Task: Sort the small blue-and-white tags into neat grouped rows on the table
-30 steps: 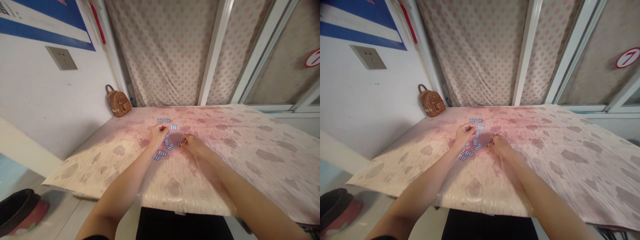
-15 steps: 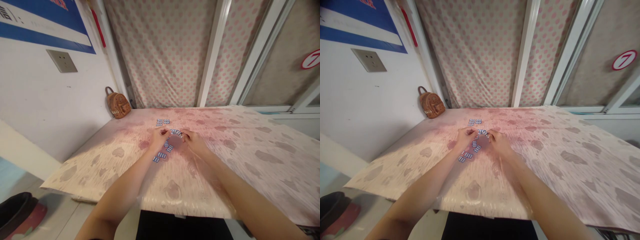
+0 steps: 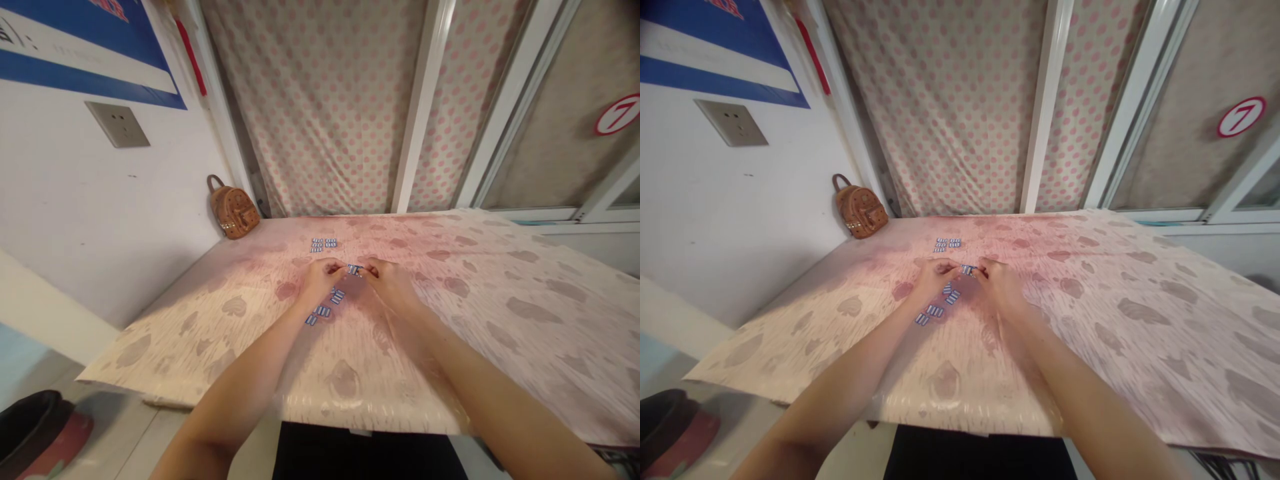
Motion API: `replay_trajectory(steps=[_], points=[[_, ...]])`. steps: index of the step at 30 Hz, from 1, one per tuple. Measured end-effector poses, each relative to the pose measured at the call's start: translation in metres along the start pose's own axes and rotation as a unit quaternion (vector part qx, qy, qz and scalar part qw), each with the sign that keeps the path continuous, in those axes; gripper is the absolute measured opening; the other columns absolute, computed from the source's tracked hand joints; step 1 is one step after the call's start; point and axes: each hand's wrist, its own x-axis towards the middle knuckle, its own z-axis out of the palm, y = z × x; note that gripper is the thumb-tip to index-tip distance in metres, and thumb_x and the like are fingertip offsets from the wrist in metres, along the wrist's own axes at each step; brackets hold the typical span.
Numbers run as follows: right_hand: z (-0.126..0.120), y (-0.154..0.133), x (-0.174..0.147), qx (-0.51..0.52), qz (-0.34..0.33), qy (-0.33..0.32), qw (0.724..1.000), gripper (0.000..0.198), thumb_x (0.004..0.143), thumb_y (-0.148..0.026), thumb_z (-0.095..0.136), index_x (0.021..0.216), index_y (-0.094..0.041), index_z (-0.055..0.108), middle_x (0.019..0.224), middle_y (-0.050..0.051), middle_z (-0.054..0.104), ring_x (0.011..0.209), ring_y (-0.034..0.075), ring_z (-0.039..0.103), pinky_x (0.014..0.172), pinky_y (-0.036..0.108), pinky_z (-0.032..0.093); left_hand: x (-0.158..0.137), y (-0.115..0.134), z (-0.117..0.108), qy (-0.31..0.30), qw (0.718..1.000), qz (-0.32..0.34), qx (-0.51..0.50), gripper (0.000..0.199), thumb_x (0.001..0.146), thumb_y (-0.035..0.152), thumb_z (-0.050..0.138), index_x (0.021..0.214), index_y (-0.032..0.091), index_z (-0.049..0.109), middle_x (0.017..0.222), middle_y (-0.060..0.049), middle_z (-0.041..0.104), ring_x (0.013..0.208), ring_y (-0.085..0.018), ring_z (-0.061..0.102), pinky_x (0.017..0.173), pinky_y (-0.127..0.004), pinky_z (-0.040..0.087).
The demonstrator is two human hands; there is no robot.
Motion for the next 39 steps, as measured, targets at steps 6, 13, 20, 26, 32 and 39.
replay_trajectory(steps=[6, 13, 20, 26, 32, 39], points=[[0.001, -0.002, -0.001, -0.008, 0.005, -0.002, 1.000, 0.019, 0.091, -0.030, 0.057, 0.073, -0.022, 0.059, 0.066, 0.001, 0.061, 0.060, 0.016, 0.051, 0.057, 0.028, 0.026, -0.001, 0.003, -0.001, -0.013, 1.000, -0.013, 0.003, 0.017, 0.078, 0.033, 0.074, 0.077, 0.016, 0.074, 0.070, -0.005, 0.072, 0.065, -0.017, 0.066, 0.062, -0.025, 0.046], [0.003, 0.001, 0.000, -0.015, -0.010, 0.002, 1.000, 0.020, 0.091, -0.030, 0.054, 0.073, -0.021, 0.056, 0.069, 0.002, 0.062, 0.062, 0.017, 0.051, 0.057, 0.028, 0.025, -0.002, 0.002, -0.001, -0.022, 1.000, -0.012, 0.007, 0.021, 0.077, 0.037, 0.075, 0.076, 0.016, 0.073, 0.068, -0.004, 0.072, 0.064, -0.017, 0.065, 0.060, -0.025, 0.046], [0.010, 0.008, 0.002, 0.036, -0.021, 0.032, 0.999, 0.010, 0.086, -0.028, 0.061, 0.093, -0.021, 0.061, 0.076, 0.001, 0.061, 0.064, 0.017, 0.056, 0.057, 0.026, 0.033, 0.001, -0.004, 0.002, -0.004, 0.996, -0.044, -0.077, 0.023, 0.072, 0.036, 0.078, 0.076, 0.014, 0.074, 0.069, -0.004, 0.072, 0.063, -0.015, 0.065, 0.063, -0.025, 0.050], [0.019, 0.018, 0.005, 0.043, -0.117, 0.015, 0.992, 0.047, 0.085, -0.023, 0.065, 0.132, -0.028, 0.058, 0.107, 0.005, 0.061, 0.076, 0.018, 0.063, 0.071, 0.030, 0.049, 0.002, -0.003, 0.002, -0.003, 0.988, -0.083, -0.130, 0.024, 0.069, 0.035, 0.081, 0.077, 0.013, 0.074, 0.069, -0.004, 0.072, 0.062, -0.013, 0.065, 0.064, -0.025, 0.051], [0.021, 0.020, 0.008, 0.051, -0.122, 0.012, 0.991, 0.033, 0.087, -0.020, 0.063, 0.118, -0.028, 0.069, 0.101, 0.004, 0.065, 0.072, 0.017, 0.062, 0.068, 0.029, 0.049, 0.000, 0.000, 0.002, -0.010, 0.984, -0.092, -0.152, 0.027, 0.069, 0.037, 0.082, 0.077, 0.013, 0.074, 0.070, -0.004, 0.071, 0.064, -0.013, 0.064, 0.067, -0.026, 0.051], [0.020, 0.016, 0.006, 0.105, -0.093, 0.020, 0.990, 0.034, 0.085, -0.025, 0.064, 0.118, -0.025, 0.068, 0.095, 0.004, 0.068, 0.070, 0.016, 0.061, 0.067, 0.029, 0.047, -0.001, 0.003, 0.001, -0.017, 0.985, -0.088, -0.150, 0.030, 0.069, 0.040, 0.082, 0.078, 0.013, 0.074, 0.071, -0.004, 0.071, 0.064, -0.013, 0.063, 0.068, -0.026, 0.051]])
